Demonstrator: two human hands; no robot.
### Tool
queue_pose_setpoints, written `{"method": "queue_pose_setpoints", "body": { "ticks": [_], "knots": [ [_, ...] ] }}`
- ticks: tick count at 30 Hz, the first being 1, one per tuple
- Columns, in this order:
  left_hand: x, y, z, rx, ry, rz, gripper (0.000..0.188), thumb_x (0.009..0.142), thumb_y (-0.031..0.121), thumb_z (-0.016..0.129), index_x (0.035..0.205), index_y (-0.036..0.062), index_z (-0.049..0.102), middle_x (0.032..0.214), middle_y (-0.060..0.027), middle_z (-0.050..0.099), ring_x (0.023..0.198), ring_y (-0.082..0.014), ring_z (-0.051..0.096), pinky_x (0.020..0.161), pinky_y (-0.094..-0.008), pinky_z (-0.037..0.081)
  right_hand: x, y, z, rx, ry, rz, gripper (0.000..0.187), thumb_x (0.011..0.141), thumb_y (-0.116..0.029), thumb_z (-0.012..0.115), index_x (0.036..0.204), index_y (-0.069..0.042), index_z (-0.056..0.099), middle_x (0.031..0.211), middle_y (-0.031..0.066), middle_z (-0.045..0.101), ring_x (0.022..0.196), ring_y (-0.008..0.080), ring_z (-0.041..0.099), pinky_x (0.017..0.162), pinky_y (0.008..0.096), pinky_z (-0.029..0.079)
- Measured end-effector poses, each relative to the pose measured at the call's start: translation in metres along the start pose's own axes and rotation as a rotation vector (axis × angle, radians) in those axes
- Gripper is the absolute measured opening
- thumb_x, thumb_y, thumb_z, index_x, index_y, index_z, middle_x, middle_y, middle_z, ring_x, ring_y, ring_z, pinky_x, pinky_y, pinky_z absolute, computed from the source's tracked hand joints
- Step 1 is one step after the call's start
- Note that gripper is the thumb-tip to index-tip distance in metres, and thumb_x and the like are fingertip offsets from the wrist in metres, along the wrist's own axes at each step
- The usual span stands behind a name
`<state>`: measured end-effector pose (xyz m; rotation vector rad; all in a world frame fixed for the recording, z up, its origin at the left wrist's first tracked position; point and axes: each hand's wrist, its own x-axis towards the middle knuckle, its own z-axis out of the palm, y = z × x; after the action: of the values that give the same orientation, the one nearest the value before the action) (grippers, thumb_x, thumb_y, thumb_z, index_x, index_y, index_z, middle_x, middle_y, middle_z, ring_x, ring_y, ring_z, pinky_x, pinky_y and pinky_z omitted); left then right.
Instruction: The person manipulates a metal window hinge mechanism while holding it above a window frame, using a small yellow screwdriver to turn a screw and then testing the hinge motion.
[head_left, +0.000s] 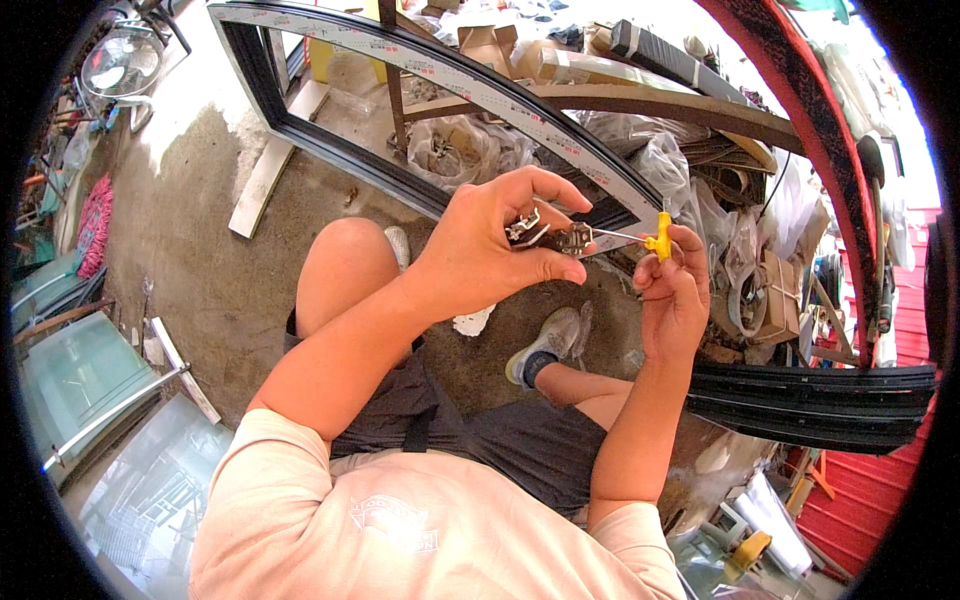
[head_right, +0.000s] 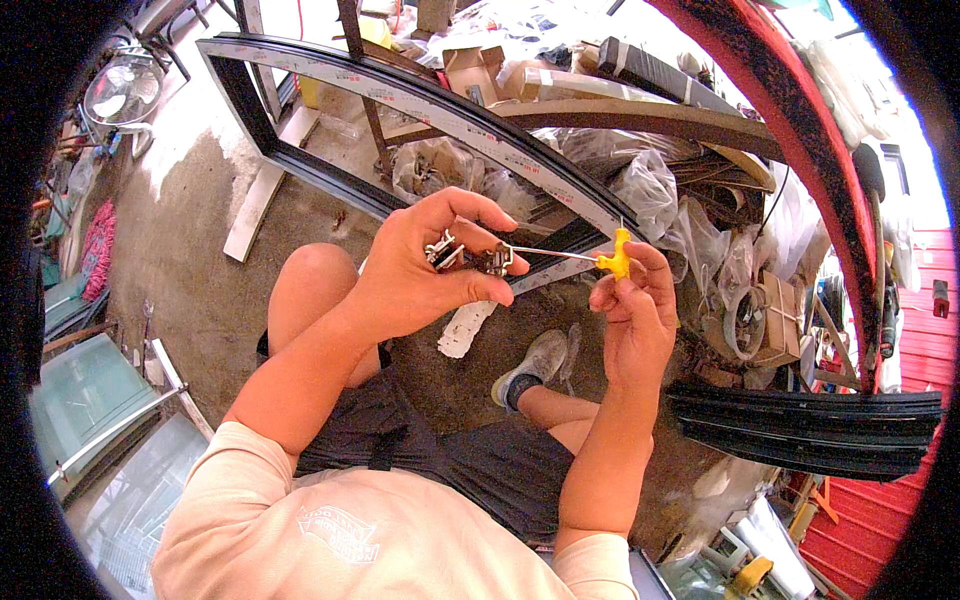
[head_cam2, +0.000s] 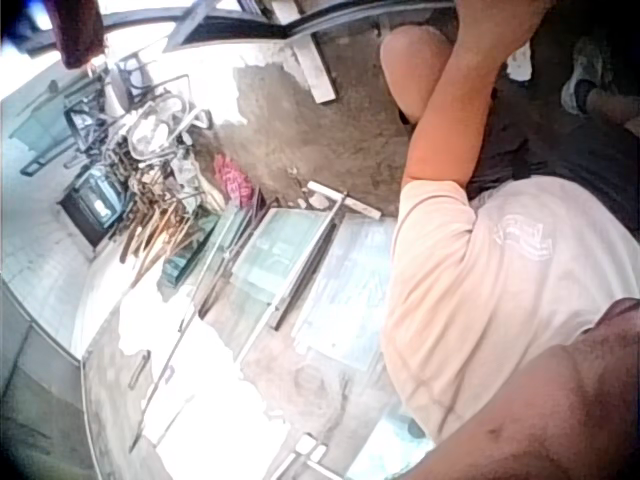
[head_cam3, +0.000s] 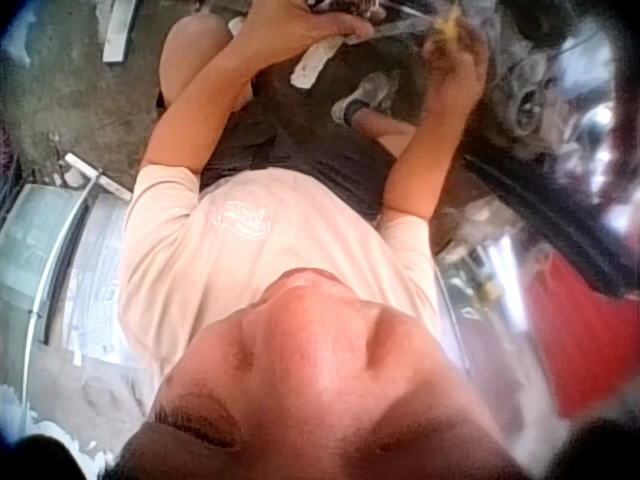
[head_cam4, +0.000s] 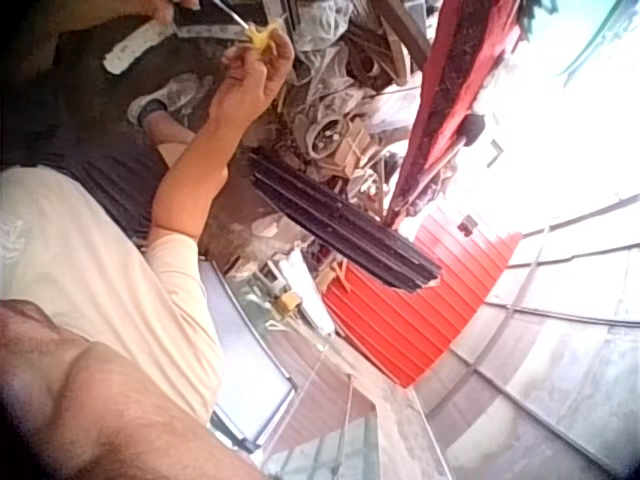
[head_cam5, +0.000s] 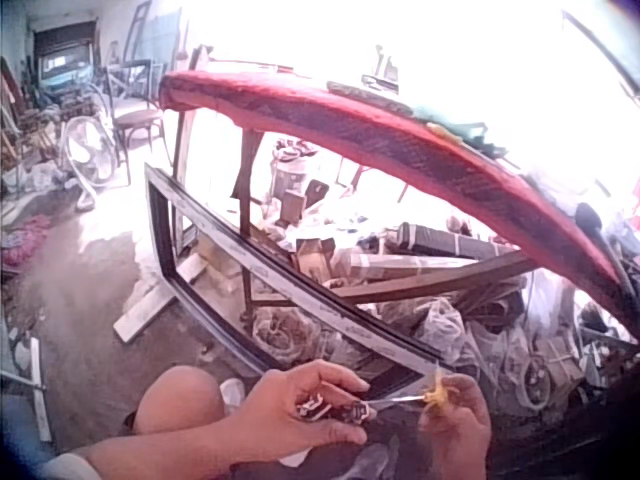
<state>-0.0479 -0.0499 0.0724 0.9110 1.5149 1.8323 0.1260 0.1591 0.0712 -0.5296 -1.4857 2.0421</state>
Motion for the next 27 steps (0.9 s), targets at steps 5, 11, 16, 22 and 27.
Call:
{"method": "queue_pose_setpoints", "body": {
  "ticks": [5, 11, 16, 22, 27],
  "knots": [
    [0.001, -0.004, 0.0, 0.04, 0.001, 0.101, 0.047, 0.078, -0.001, 0.092, 0.116, 0.0051, 0.065, 0.099, -0.0054, 0.076, 0.106, -0.0184, 0.077, 0.086, -0.0299, 0.06, 0.0, 0.001, -0.004, -0.019, -0.02, -0.002, 0.042, 0.099, -0.01, 0.059, 0.14, -0.001, 0.056, 0.122, 0.0195, 0.07, 0.084, 0.0171, 0.064, 0.076, 0.0287, 0.053],
    [0.001, -0.004, 0.001, -0.001, -0.003, 0.066, 0.041, 0.078, -0.005, 0.09, 0.11, 0.0049, 0.065, 0.1, -0.0052, 0.076, 0.103, -0.0183, 0.077, 0.087, -0.0309, 0.06, 0.0, -0.001, -0.006, 0.004, -0.037, -0.001, 0.043, 0.099, -0.011, 0.059, 0.141, -0.001, 0.055, 0.122, 0.02, 0.069, 0.084, 0.0177, 0.064, 0.076, 0.0289, 0.052],
    [0.002, -0.006, 0.002, -0.019, -0.013, 0.063, 0.041, 0.079, -0.005, 0.09, 0.11, 0.0045, 0.065, 0.1, -0.0063, 0.076, 0.103, -0.0186, 0.077, 0.086, -0.0316, 0.061, 0.001, -0.002, -0.008, 0.055, -0.026, 0.0, 0.043, 0.098, -0.009, 0.059, 0.14, -0.001, 0.056, 0.122, 0.0201, 0.07, 0.082, 0.0176, 0.064, 0.075, 0.0285, 0.053],
    [0.001, -0.009, 0.002, -0.05, 0.011, 0.067, 0.044, 0.078, -0.001, 0.092, 0.114, 0.005, 0.067, 0.099, -0.0068, 0.078, 0.098, -0.0155, 0.077, 0.083, -0.0299, 0.06, 0.002, -0.002, -0.007, 0.11, 0.037, -0.005, 0.043, 0.095, -0.007, 0.059, 0.138, -0.001, 0.059, 0.117, 0.0183, 0.071, 0.078, 0.0166, 0.065, 0.072, 0.027, 0.053],
    [-0.002, -0.007, 0.0, -0.058, 0.043, 0.046, 0.049, 0.076, 0.006, 0.094, 0.119, 0.0059, 0.07, 0.098, -0.0086, 0.08, 0.091, -0.0091, 0.075, 0.079, -0.0261, 0.057, 0.001, -0.001, -0.006, 0.111, 0.033, -0.012, 0.044, 0.095, -0.007, 0.059, 0.138, -0.001, 0.059, 0.116, 0.0178, 0.071, 0.079, 0.0168, 0.065, 0.071, 0.0274, 0.053]
  ]
}}
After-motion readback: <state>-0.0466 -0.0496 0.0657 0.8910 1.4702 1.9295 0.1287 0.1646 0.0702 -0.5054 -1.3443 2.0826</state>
